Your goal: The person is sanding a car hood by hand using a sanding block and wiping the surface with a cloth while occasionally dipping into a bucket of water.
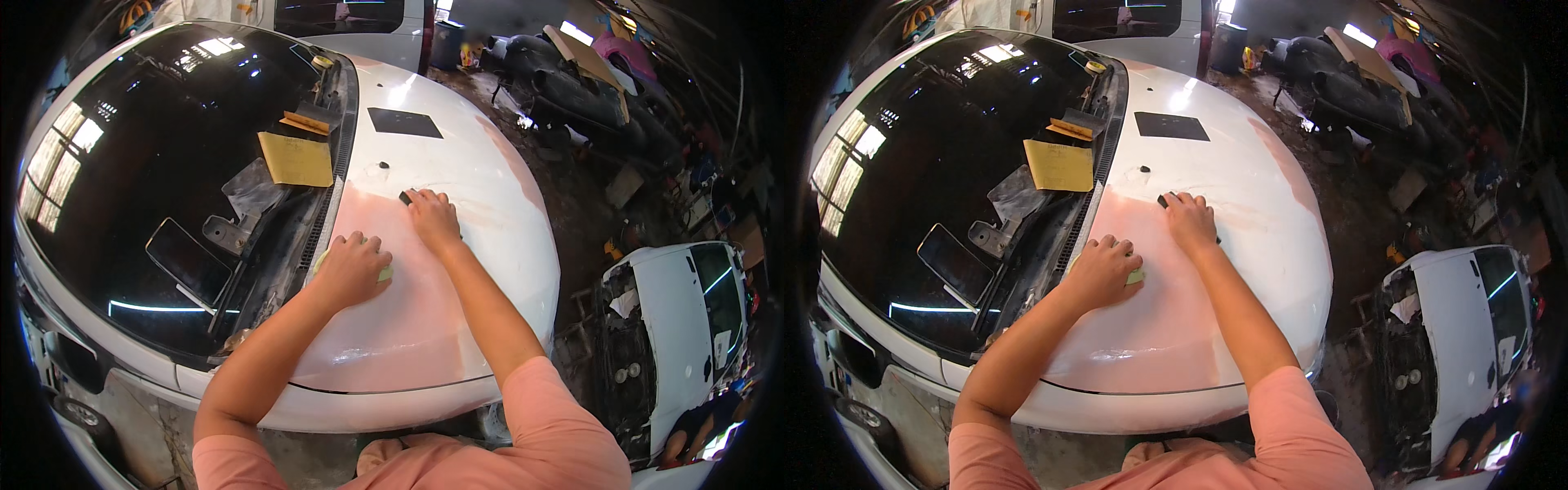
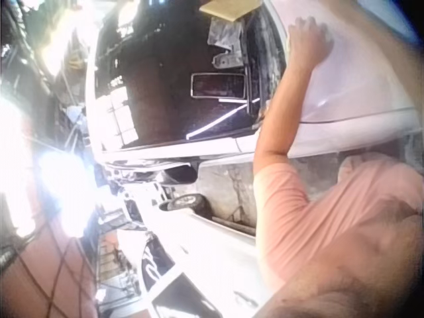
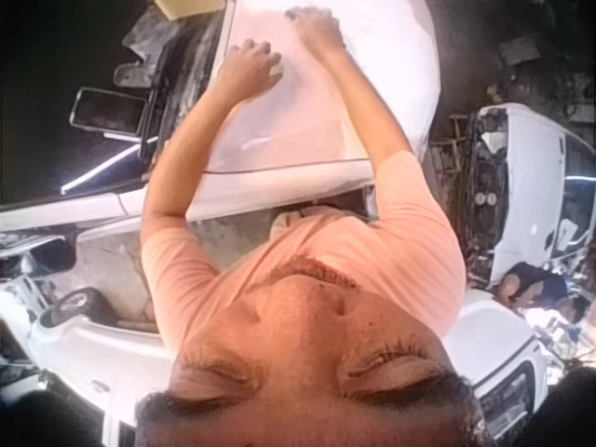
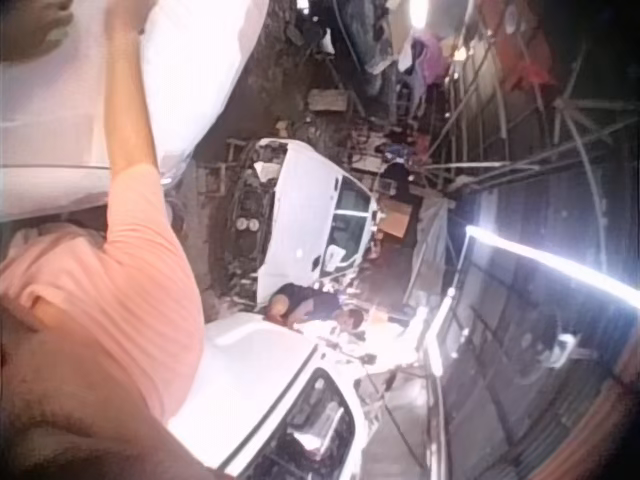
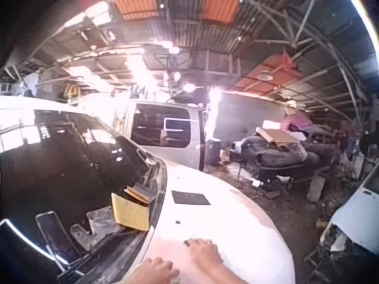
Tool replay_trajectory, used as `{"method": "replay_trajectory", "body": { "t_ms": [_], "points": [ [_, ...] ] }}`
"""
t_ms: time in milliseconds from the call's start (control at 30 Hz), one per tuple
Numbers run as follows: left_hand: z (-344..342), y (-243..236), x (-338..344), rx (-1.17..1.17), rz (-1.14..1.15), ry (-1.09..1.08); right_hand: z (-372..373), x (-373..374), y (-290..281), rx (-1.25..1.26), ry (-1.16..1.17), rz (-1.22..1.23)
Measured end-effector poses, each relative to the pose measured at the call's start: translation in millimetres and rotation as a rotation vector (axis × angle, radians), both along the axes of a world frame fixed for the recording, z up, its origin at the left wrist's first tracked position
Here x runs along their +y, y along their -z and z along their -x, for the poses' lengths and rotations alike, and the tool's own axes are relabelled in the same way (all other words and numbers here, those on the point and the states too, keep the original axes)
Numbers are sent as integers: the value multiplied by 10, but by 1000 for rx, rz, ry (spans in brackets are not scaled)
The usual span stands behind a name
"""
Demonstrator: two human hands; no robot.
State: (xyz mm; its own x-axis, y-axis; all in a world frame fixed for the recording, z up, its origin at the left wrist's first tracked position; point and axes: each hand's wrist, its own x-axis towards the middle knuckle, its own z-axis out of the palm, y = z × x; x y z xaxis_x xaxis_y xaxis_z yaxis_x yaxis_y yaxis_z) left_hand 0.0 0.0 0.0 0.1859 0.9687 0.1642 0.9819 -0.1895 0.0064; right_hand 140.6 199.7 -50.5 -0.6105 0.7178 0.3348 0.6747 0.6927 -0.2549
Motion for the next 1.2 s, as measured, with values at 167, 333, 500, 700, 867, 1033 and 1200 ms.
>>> {"method": "replay_trajectory", "body": {
  "t_ms": [167, 333, 500, 700, 867, 1033, 1200],
  "points": [
    [45, 100, -73, -16, -136, 19, -211, -758, 69, 180, -271, -72],
    [-56, -2, 59, -12, -56, 37, -144, 6, -45, 140, 5, -20],
    [74, 62, -50, -31, -76, 0, -208, -710, 37, 153, -194, -19],
    [-43, 0, 55, -24, -53, 36, -207, -12, -34, 63, 105, 23],
    [45, 1, -57, -21, -53, -17, -294, -601, -28, 128, -117, 93],
    [-88, -32, 70, -30, -45, 45, -359, 114, 3, 105, 133, 6],
    [43, 44, -27, -31, -66, 6, -426, -499, 75, 111, -65, 72]
  ]
}}
